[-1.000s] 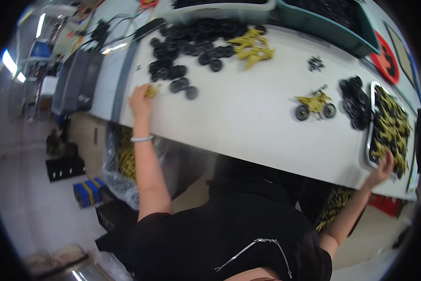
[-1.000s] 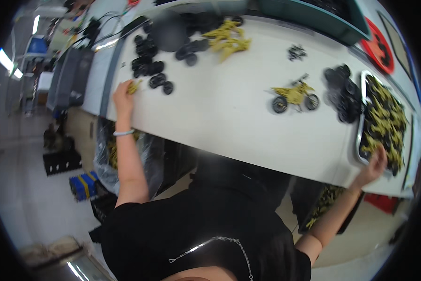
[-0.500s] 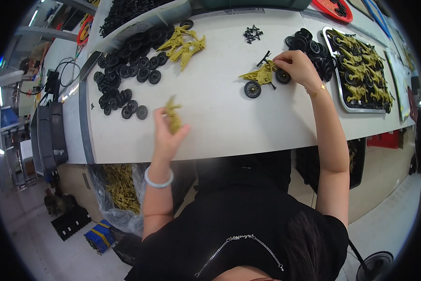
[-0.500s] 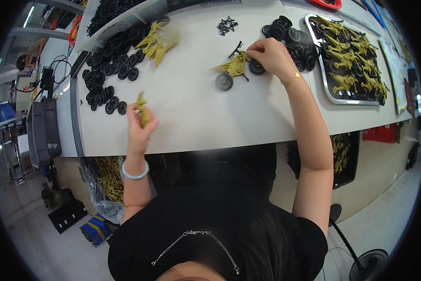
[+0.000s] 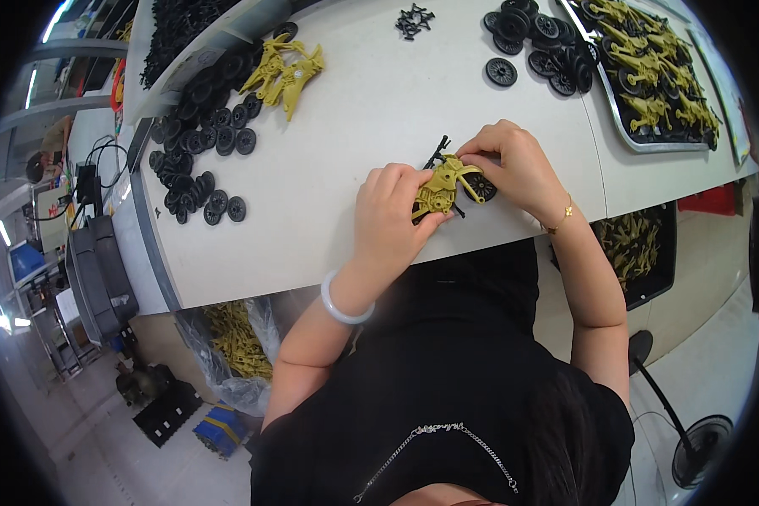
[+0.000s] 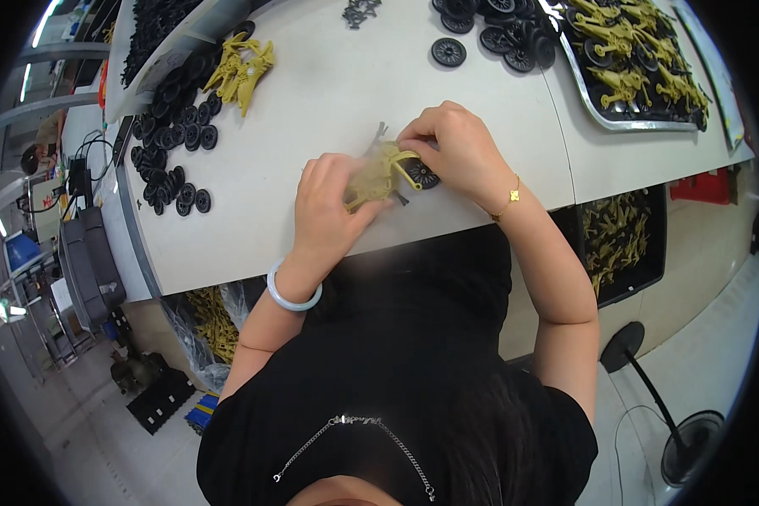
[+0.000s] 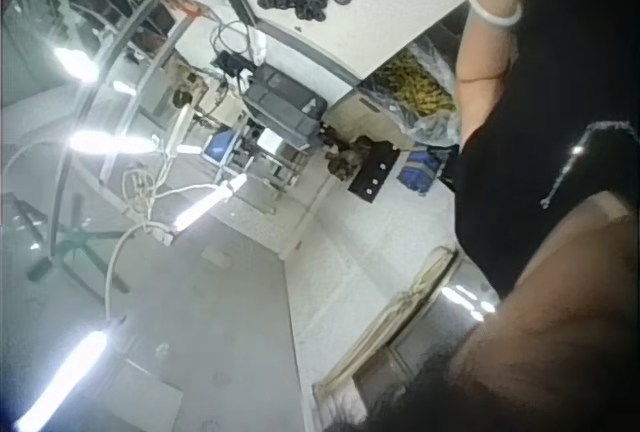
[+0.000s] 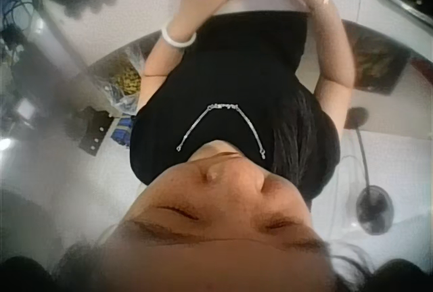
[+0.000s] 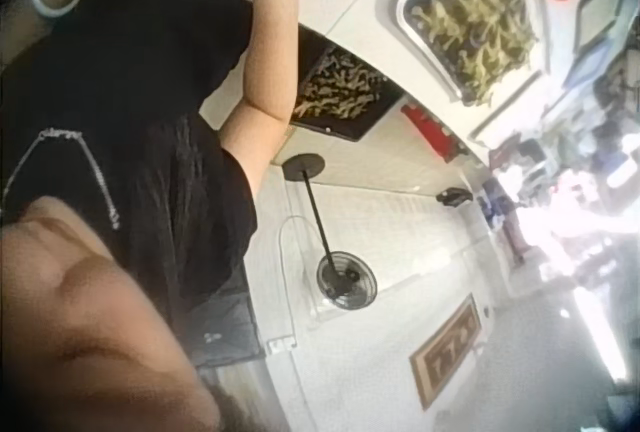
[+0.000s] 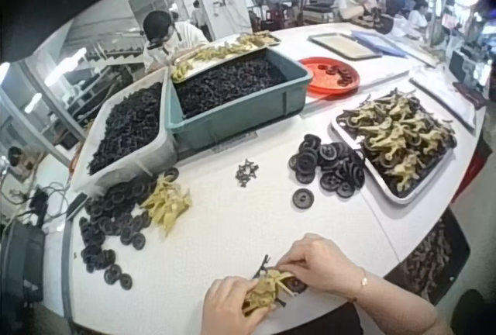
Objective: The person assembles plastic toy motorcycles by hand, snapping plastic wheels and motorcycle frame parts together at a factory workstation.
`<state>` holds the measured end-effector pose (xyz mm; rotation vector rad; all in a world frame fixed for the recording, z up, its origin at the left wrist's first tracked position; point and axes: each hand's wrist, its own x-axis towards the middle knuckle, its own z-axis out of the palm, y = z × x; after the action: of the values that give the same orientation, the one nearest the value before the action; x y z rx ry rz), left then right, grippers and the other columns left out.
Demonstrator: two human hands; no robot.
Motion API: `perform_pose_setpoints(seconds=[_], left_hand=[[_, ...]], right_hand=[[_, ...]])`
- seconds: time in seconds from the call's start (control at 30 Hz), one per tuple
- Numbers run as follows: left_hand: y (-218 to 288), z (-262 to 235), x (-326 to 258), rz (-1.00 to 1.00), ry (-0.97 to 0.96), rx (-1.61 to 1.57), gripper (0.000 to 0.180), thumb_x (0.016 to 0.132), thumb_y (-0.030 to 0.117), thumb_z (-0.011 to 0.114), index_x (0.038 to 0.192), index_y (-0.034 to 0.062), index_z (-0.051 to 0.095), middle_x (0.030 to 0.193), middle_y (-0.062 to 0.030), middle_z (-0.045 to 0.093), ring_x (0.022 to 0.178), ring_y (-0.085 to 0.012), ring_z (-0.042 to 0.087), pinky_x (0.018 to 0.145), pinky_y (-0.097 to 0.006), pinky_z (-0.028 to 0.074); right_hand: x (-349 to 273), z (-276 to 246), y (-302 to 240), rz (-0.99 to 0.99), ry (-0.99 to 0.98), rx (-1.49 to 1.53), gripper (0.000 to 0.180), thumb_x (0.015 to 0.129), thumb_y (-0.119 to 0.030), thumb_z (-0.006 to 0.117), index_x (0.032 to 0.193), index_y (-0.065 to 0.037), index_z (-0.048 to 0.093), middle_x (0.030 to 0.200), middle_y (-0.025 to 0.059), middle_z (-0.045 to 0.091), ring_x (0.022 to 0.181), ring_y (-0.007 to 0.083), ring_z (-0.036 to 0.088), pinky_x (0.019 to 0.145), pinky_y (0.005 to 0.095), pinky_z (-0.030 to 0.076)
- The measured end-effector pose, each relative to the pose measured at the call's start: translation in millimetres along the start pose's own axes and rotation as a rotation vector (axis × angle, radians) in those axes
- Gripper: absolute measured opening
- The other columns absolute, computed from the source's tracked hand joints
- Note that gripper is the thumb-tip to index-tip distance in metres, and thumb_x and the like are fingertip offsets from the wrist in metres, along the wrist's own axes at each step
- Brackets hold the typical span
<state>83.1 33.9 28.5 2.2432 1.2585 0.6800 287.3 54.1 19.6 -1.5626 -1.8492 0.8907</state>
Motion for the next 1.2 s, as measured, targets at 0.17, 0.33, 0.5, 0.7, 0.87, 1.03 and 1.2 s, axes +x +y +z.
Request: perform_pose_setpoints(seconds=[0.17,0.33,0.5,0.7,0.87,1.03,1.2], left_hand=[[6,6,-10,-0.062,-0.010,0.002,0.044,0.061,0.020,0.081,0.097,0.0043,0.060,0.092,-0.0083,0.054,0.087,-0.0285,0.050,0.075,-0.037,0.042],[8,7,-11,-0.088,-0.017,0.032,0.045,0.060,0.022,0.082,0.095,0.0046,0.060,0.093,-0.0083,0.055,0.088,-0.0283,0.051,0.076,-0.037,0.042],[9,9,-8,-0.081,-0.026,0.081,0.048,0.058,0.022,0.083,0.095,0.0046,0.059,0.092,-0.0081,0.055,0.086,-0.0277,0.052,0.076,-0.038,0.043],[10,8,-11,-0.098,-0.050,0.069,0.050,0.063,0.021,0.082,0.103,0.0048,0.056,0.098,-0.0090,0.055,0.086,-0.0283,0.053,0.073,-0.038,0.041],[8,3,-14,-0.031,-0.047,0.056,0.044,0.066,0.012,0.079,0.104,0.0023,0.059,0.100,-0.0119,0.058,0.088,-0.0290,0.057,0.077,-0.036,0.047],[11,3,-14,-0.075,-0.053,0.031,0.042,0.068,0.011,0.077,0.105,0.0022,0.060,0.100,-0.0121,0.059,0.087,-0.0294,0.058,0.076,-0.036,0.048],[12,3,-10,-0.047,-0.072,0.061,0.039,0.071,0.010,0.075,0.105,0.0009,0.056,0.099,-0.0109,0.055,0.085,-0.0286,0.054,0.072,-0.037,0.045]], right_hand=[[-16,2,5,-0.014,0.049,0.072,0.012,0.079,-0.007,0.064,0.088,-0.005,0.071,0.079,0.0076,0.066,0.078,0.0233,0.057,0.072,0.0327,0.048],[-44,-4,-1,0.044,0.382,0.196,0.015,0.078,-0.002,0.064,0.093,-0.004,0.067,0.079,0.0081,0.063,0.073,0.0222,0.057,0.067,0.0314,0.046],[-86,25,-8,-0.195,0.344,0.013,0.019,0.067,-0.001,0.069,0.083,-0.008,0.062,0.071,0.0024,0.057,0.065,0.0216,0.052,0.061,0.0323,0.042],[-83,54,-10,-0.208,0.392,-0.149,0.023,0.066,-0.010,0.075,0.087,-0.011,0.064,0.067,-0.0019,0.052,0.062,0.0175,0.049,0.056,0.0321,0.035],[-80,59,-7,-0.233,0.417,-0.158,0.022,0.065,-0.010,0.075,0.085,-0.011,0.064,0.065,-0.0027,0.052,0.061,0.0164,0.049,0.054,0.0312,0.034],[-79,62,-6,-0.254,0.473,-0.182,0.017,0.064,-0.010,0.076,0.077,-0.012,0.064,0.061,-0.0029,0.050,0.057,0.0159,0.047,0.052,0.0307,0.032],[-78,63,-4,-0.259,0.474,-0.199,0.016,0.064,-0.009,0.075,0.075,-0.012,0.063,0.061,-0.0034,0.050,0.056,0.0151,0.047,0.051,0.0306,0.030]])
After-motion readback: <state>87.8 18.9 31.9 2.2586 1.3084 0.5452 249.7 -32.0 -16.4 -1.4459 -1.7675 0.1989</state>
